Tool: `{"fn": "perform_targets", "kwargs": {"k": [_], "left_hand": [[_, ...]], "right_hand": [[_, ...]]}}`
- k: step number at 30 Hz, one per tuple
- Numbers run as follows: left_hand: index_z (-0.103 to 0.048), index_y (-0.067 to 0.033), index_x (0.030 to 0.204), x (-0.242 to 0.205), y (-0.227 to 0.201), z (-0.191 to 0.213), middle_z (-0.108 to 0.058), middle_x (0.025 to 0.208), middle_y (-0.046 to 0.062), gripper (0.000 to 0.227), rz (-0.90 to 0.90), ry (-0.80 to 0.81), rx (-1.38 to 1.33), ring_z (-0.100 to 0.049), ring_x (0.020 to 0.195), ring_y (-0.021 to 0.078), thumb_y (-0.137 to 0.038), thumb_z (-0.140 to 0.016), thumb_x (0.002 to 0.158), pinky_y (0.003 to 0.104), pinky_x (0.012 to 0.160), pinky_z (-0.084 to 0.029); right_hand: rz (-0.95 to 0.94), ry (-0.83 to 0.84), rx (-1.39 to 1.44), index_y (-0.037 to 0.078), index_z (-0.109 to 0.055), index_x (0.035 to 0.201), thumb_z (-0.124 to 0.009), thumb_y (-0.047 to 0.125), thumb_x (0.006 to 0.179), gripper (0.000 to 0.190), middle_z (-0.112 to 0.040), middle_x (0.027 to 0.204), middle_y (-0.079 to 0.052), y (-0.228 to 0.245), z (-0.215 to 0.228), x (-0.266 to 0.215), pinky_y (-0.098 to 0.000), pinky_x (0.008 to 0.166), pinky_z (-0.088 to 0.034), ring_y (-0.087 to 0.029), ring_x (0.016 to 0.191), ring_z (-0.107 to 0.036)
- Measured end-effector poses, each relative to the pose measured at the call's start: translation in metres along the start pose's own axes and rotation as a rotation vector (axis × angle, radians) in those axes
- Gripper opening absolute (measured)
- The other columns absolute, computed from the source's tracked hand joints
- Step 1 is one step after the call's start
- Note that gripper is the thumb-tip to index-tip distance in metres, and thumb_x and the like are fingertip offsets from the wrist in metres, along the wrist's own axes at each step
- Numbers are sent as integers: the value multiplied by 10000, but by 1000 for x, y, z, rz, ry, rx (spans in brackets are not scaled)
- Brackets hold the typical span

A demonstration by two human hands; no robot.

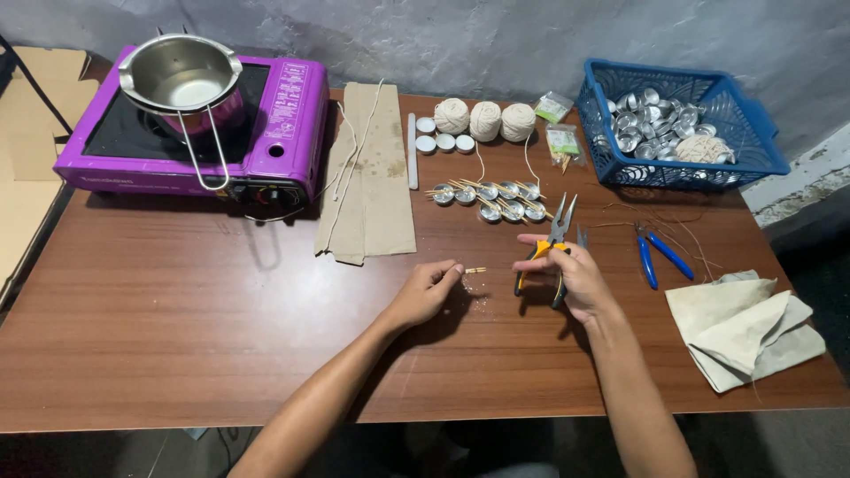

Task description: A person prepares candle wicks by bundling them together, wrapping them with thread, and using scissors and pliers to trim and secure the bundles.

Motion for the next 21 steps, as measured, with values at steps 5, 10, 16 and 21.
{"fn": "perform_targets", "kwargs": {"k": [5, 10, 16, 21], "left_hand": [[-567, -102, 674, 4, 6, 3, -528, 523, 41, 380, 0, -25, -36, -493, 620, 115, -179, -535, 1045, 297, 625, -478], [-568, -116, 675, 5, 15, 5, -546, 531, 26, 382, -10, -57, -58, -513, 620, 120, -174, -515, 1048, 289, 639, -483], [-579, -88, 712, 6, 18, 6, -568, 556, 108, 391, -56, -56, 49, -508, 632, 143, -188, -476, 1075, 336, 648, -482], [-564, -79, 733, 2, 13, 0, -580, 590, 159, 358, -65, -3, 144, -516, 643, 163, -197, -488, 1062, 374, 662, -498]], "right_hand": [[65, 25, 187, -11, -553, 1421, -431, -47, 712, 720, -688, 1226, -323, 14, -14, -8, -437, 1018, -516, -307, 1158, -678], [380, -44, -70, -23, -567, 1398, -379, -174, 695, 743, -620, 1380, -252, 4, 0, 4, -470, 1171, -373, -311, 1332, -565], [964, -411, -1079, 327, -736, 1195, -619, -5, 714, 596, -695, 1341, 159, -34, 27, 22, -387, 1108, -282, -175, 1305, -476], [1013, -438, -1233, 284, -703, 1332, -533, -53, 702, 735, -700, 1379, 47, -36, 16, 7, -457, 1174, -268, -231, 1419, -455]]}}
Point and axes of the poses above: each hand's wrist, its own x-axis towards the middle knuckle, its own z-axis out of the back of the hand, y = z × x, the point moved 3 cm from there along x, towards the middle knuckle
